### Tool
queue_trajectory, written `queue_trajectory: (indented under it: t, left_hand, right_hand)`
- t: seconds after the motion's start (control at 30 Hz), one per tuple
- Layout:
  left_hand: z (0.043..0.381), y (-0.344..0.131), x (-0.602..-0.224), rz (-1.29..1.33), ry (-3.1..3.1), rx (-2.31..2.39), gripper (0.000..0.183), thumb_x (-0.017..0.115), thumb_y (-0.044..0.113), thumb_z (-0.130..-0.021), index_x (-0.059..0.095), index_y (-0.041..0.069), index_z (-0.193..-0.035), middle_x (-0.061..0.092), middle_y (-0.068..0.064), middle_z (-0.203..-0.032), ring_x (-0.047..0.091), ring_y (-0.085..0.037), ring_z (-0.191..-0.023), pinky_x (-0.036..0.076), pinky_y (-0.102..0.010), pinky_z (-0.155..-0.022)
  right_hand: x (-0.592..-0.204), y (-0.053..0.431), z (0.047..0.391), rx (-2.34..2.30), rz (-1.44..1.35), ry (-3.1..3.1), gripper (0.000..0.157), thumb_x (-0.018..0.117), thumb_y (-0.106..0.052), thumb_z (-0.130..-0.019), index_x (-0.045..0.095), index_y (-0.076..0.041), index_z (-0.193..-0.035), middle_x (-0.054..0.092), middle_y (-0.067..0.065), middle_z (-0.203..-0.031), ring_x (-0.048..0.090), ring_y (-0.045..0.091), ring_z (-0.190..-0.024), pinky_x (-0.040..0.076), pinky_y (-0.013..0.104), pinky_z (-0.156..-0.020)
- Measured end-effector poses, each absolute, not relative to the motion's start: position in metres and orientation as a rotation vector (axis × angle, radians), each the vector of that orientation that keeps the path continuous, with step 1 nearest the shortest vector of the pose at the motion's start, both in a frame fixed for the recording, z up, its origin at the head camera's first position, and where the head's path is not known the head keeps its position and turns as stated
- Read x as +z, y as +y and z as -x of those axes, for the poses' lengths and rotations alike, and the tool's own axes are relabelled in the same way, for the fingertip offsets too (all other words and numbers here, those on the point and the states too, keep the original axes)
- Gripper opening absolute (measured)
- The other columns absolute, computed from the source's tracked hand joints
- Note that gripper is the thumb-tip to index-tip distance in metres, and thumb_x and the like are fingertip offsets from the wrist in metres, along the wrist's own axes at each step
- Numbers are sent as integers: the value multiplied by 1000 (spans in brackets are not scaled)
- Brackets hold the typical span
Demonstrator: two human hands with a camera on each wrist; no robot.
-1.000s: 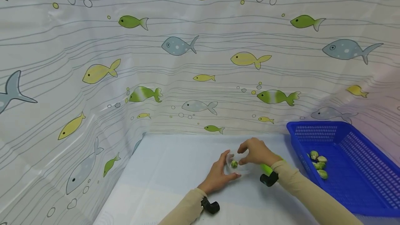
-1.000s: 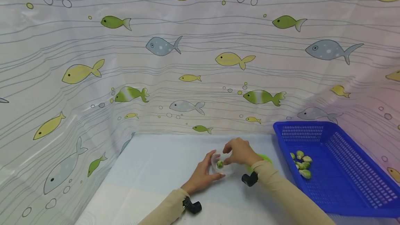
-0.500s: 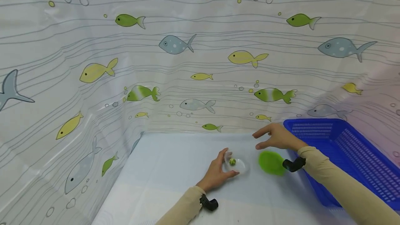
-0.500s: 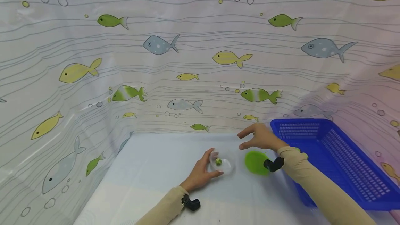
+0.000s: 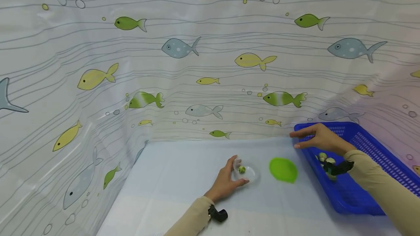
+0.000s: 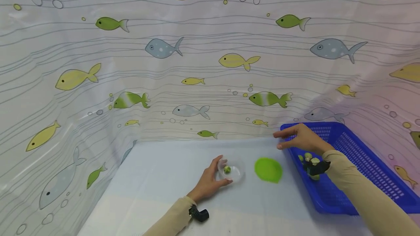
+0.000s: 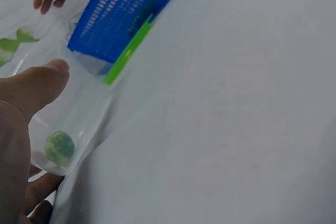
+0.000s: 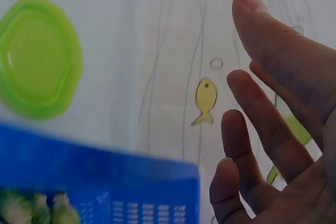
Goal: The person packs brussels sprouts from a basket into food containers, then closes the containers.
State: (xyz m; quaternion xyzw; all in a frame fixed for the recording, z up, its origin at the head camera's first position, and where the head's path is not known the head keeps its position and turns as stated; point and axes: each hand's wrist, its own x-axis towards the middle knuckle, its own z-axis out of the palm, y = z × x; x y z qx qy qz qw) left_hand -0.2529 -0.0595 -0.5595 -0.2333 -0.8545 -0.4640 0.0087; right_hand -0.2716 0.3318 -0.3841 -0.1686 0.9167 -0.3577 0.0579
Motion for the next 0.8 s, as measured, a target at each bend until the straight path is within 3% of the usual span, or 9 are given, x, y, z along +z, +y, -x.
queue_trajectory:
  t: [0.1, 0.27, 0.37, 0.53, 0.6, 0.8]
  left_hand:
    - [252, -60, -560, 728, -2664, -1463, 98, 87, 42, -87, 33, 13, -163, 59, -6, -155, 54, -31, -145, 44, -53, -119]
    - [252, -59, -559, 741, -2652, -1484, 98, 86, 42, -87, 33, 11, -163, 59, -7, -156, 53, -31, -146, 43, -54, -120]
    - [252, -59, -558, 746, -2653, -1477, 98, 86, 42, -88, 32, 10, -163, 58, -8, -156, 53, -32, -147, 43, -55, -120]
    - [254, -60, -558, 745, -2657, -1471, 97, 86, 41, -88, 32, 10, -163, 57, -8, -157, 52, -33, -147, 42, -55, -120]
    - [254, -60, -557, 744, -2655, -1479, 98, 86, 41, -88, 32, 10, -163, 57, -8, -157, 52, -32, -147, 42, -55, -120]
    - [253, -60, -559, 745, -2653, -1495, 99, 86, 42, -88, 32, 9, -164, 57, -9, -158, 51, -34, -148, 42, -57, -120]
  right_hand:
    - [-391, 347, 267, -1069, 463, 2792, 52, 84, -40, -90, 75, -16, -135, 71, 13, -139, 59, 44, -137, 58, 48, -101]
    - [-406, 377, 258, -1074, 362, 2774, 51, 80, -38, -96, 71, -11, -139, 72, 12, -138, 68, 27, -128, 59, 41, -98]
    - [-419, 394, 254, -1063, 306, 2772, 52, 78, -38, -97, 70, -9, -140, 72, 14, -137, 70, 19, -122, 59, 47, -99]
    - [-438, 417, 246, -1025, 209, 2757, 57, 74, -38, -100, 66, -1, -142, 70, 21, -138, 67, 41, -126, 49, 72, -101]
    - [-444, 425, 242, -997, 184, 2755, 58, 73, -39, -101, 65, 2, -142, 69, 24, -138, 63, 49, -129, 48, 73, -99]
    - [-453, 443, 234, -840, 168, 2783, 54, 75, -40, -99, 72, 3, -131, 70, 30, -131, 61, 57, -125, 53, 70, -94]
